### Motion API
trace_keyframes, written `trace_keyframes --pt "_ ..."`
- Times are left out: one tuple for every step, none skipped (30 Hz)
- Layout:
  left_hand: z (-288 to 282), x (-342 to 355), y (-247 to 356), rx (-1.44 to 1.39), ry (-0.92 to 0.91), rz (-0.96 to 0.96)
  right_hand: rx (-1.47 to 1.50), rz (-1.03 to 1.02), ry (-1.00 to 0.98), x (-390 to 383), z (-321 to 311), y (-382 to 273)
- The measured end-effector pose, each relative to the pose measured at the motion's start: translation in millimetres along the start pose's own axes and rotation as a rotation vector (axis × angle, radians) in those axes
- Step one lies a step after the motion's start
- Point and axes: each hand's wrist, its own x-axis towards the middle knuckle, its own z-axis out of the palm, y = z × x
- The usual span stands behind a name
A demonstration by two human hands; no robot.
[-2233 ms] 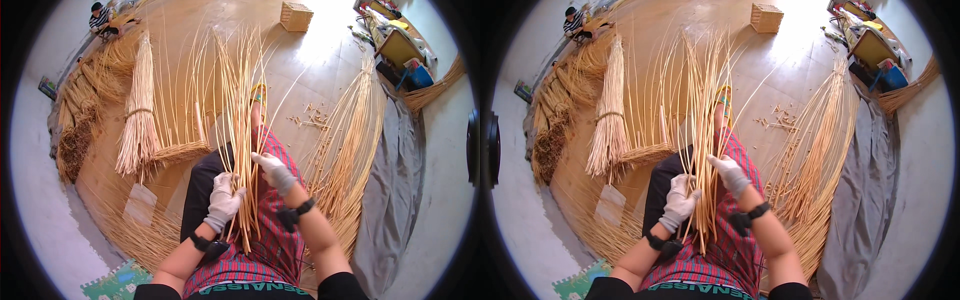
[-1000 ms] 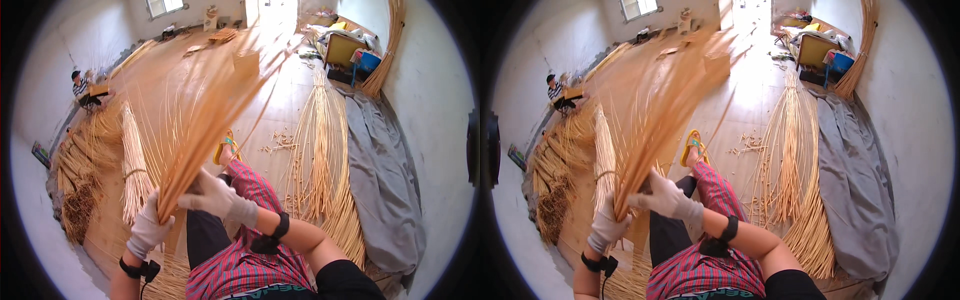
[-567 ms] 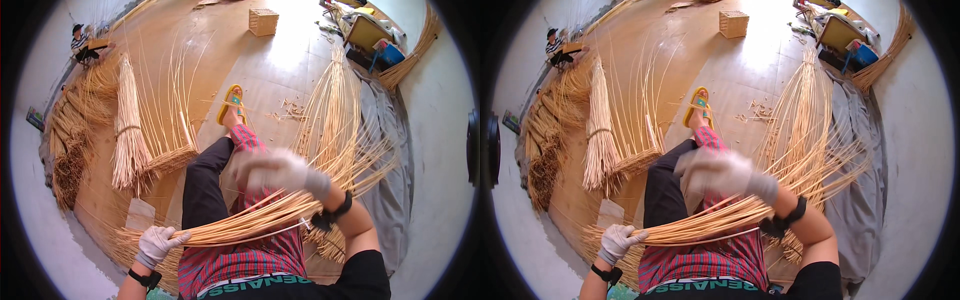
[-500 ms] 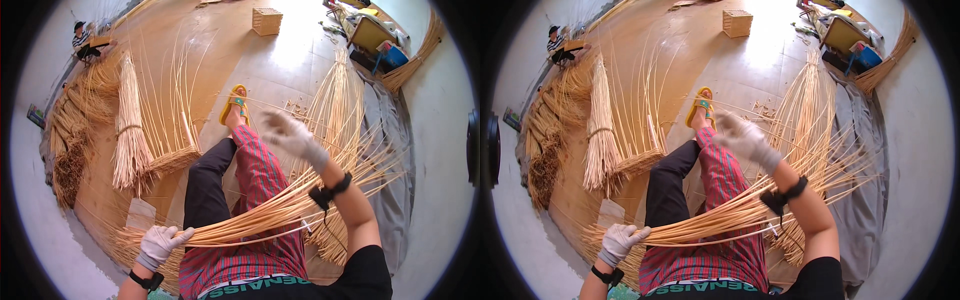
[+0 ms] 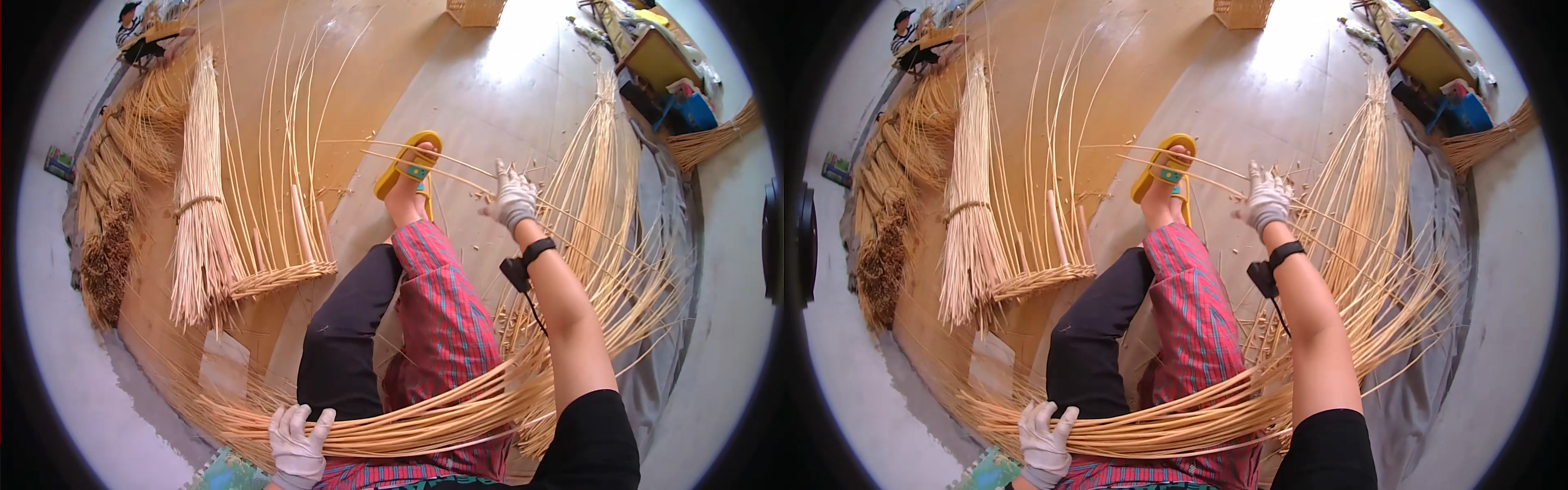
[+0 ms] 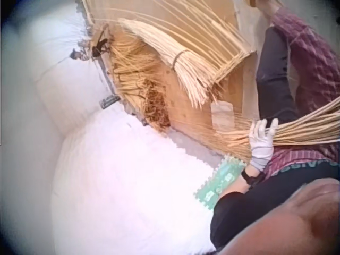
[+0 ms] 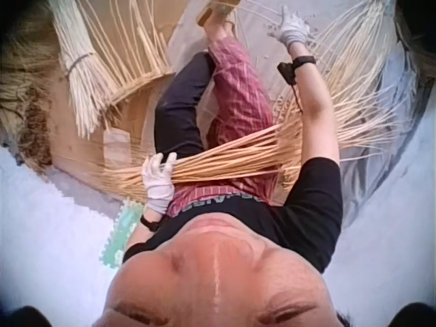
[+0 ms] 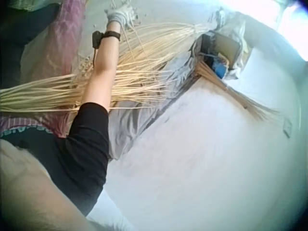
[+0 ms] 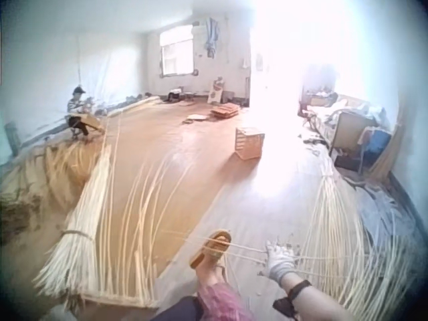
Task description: Weaving a basket using dried reeds or straw.
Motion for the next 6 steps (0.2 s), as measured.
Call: trace_keyframes --pt "8.3 -8.6 -5.8 -0.001 -0.019 -0.029 0.064 0.003 -0.117 14.4 6.5 -11.6" --pt "14.6 -2.1 -4.5 0.029 0.039 0.044 0.075 0.056 -0.120 14.7 10.5 22.7" --pt "13.0 -2.4 -3.6 0.029 0.028 0.044 0.234 -0.031 -0.135 16.5 14.3 24.7" --pt "12.5 -2.9 -3.5 0.031 0.043 0.040 0.393 -0.115 -0.147 14.7 18.7 27.7" --pt "11.2 -1.9 -2.4 0.032 0.057 0.032 0.376 -0.105 -0.029 1.9 8.8 18.8" --pt "10.7 -3.0 -2.8 0.074 0.038 0.039 0.407 -0.056 -0.034 -10.2 -5.5 14.4"
